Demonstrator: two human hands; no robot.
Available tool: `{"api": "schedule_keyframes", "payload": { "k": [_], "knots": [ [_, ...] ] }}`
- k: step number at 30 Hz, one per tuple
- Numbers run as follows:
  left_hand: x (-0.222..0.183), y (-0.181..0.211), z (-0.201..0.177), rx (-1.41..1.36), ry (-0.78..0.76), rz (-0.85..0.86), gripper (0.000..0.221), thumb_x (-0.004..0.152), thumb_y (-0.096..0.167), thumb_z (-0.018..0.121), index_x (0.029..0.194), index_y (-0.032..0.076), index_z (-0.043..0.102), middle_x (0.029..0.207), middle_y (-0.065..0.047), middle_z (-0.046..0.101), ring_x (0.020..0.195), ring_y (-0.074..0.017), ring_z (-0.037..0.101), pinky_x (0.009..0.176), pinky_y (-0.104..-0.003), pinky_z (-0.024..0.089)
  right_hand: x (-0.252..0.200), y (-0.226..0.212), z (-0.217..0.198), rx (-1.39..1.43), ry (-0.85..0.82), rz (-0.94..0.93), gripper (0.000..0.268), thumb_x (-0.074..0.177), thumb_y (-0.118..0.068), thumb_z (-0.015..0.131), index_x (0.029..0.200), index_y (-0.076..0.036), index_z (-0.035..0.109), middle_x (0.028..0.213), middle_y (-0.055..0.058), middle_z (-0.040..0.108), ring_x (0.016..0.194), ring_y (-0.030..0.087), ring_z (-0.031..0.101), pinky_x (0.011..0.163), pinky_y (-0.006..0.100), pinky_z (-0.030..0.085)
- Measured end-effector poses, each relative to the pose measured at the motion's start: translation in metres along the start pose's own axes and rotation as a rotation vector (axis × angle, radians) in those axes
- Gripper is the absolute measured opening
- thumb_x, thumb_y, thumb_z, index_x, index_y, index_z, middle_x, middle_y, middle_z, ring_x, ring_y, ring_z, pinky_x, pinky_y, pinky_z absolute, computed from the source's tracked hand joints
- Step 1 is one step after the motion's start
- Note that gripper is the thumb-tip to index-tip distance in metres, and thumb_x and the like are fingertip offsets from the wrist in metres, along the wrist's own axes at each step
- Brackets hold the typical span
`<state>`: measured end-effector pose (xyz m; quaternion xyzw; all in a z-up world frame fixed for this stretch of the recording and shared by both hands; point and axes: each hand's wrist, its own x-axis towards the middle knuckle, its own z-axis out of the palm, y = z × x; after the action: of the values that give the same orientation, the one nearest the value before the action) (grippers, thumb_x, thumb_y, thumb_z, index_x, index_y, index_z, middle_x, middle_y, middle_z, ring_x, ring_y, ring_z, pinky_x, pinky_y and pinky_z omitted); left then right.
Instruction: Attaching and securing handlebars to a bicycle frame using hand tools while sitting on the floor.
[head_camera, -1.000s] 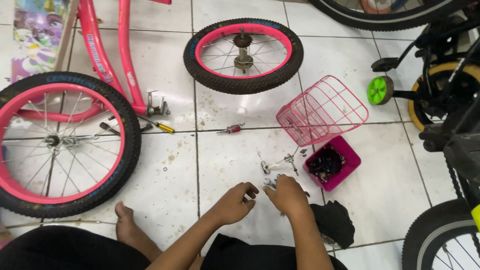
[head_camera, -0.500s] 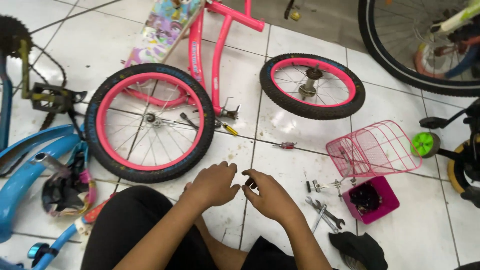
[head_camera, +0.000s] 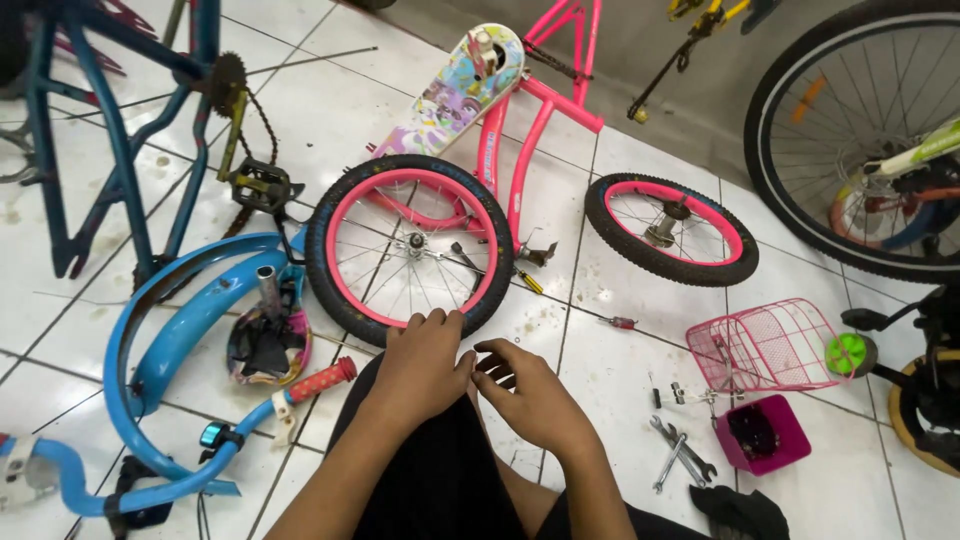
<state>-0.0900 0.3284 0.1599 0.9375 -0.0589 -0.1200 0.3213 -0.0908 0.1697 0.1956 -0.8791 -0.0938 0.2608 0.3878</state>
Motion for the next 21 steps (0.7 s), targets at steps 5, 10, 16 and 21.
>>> {"api": "schedule_keyframes", "payload": {
  "k": [5,10,16,21],
  "knots": [
    [-0.032,-0.009,0.004,-0.052,0.053,0.025,0.049,0.095,0.019,0.057,0.136,-0.006,0.055,0.117,-0.025,0.066,0.121,-0.0448,0.058,0.107,-0.062,0.037,-0.020,-0.012,0.022,-0.042,0.044,0.017,0.044,0.096,-0.020,0.063,0.137,-0.003,0.062,0.119,0.027,0.073,0.113,0.043,0.070,0.097,0.051,0.057],
    [-0.045,-0.009,0.005,-0.087,0.070,0.065,0.047,0.096,0.020,0.057,0.135,-0.005,0.056,0.120,-0.024,0.065,0.123,-0.0434,0.056,0.109,-0.062,0.034,-0.022,-0.017,0.027,-0.104,0.063,0.037,0.045,0.095,-0.015,0.062,0.138,-0.002,0.061,0.121,0.029,0.072,0.114,0.045,0.069,0.098,0.053,0.056],
    [-0.020,-0.028,0.011,-0.248,0.095,-0.015,0.046,0.094,0.019,0.059,0.134,-0.004,0.058,0.121,-0.025,0.064,0.122,-0.0439,0.058,0.103,-0.060,0.040,0.024,-0.002,0.027,-0.152,0.078,0.186,0.049,0.094,-0.023,0.066,0.139,-0.003,0.061,0.127,0.026,0.070,0.119,0.041,0.069,0.098,0.050,0.057],
    [0.045,-0.068,0.009,-0.417,0.126,-0.152,0.046,0.092,0.020,0.062,0.130,-0.006,0.058,0.119,-0.029,0.062,0.120,-0.0487,0.058,0.101,-0.063,0.043,0.084,0.025,0.025,-0.109,0.032,0.272,0.050,0.094,-0.026,0.067,0.138,-0.003,0.062,0.130,0.025,0.069,0.125,0.040,0.066,0.100,0.051,0.056]
  ]
}}
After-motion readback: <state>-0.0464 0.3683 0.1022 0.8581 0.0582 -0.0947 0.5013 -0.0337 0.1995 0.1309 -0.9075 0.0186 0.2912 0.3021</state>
